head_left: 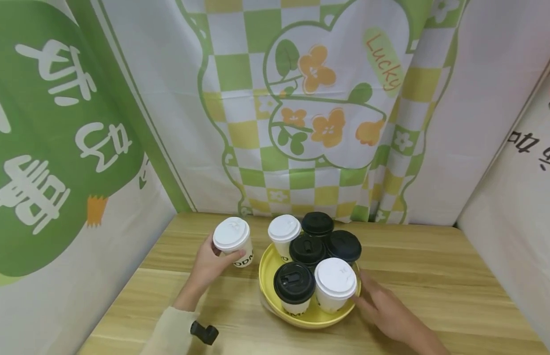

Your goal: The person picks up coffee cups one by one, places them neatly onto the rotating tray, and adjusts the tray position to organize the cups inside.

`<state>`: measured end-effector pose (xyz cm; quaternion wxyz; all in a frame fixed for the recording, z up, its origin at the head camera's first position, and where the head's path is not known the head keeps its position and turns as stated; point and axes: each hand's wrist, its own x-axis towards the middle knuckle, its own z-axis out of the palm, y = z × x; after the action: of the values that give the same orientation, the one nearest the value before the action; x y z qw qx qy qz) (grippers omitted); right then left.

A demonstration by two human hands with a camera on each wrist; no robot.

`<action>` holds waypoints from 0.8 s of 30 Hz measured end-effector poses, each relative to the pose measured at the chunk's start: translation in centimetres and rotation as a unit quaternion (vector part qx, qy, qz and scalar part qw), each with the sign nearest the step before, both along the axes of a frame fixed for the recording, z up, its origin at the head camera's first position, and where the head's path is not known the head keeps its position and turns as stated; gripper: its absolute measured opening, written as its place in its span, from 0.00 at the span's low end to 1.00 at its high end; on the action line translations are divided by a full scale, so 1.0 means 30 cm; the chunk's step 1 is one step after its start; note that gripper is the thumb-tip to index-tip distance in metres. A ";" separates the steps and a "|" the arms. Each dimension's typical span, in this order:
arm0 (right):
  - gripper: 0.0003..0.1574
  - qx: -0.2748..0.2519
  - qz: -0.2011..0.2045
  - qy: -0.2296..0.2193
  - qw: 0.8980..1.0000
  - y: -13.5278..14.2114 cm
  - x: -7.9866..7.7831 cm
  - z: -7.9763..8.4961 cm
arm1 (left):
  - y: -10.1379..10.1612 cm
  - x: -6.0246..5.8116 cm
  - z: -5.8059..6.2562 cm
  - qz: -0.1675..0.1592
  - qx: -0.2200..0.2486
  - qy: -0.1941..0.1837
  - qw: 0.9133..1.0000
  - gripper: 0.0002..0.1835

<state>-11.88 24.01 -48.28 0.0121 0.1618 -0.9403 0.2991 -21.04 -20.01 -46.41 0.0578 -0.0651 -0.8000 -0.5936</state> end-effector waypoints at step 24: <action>0.54 -0.040 0.028 -0.035 0.998 0.040 -0.080 0.001 | 0.136 0.058 0.049 -0.035 0.046 -0.002 0.998 0.49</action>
<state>-14.28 25.20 -48.24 -0.0227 0.1774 -0.9226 0.3418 -19.31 -15.92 -44.94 0.0381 -0.0892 -0.7691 -0.6318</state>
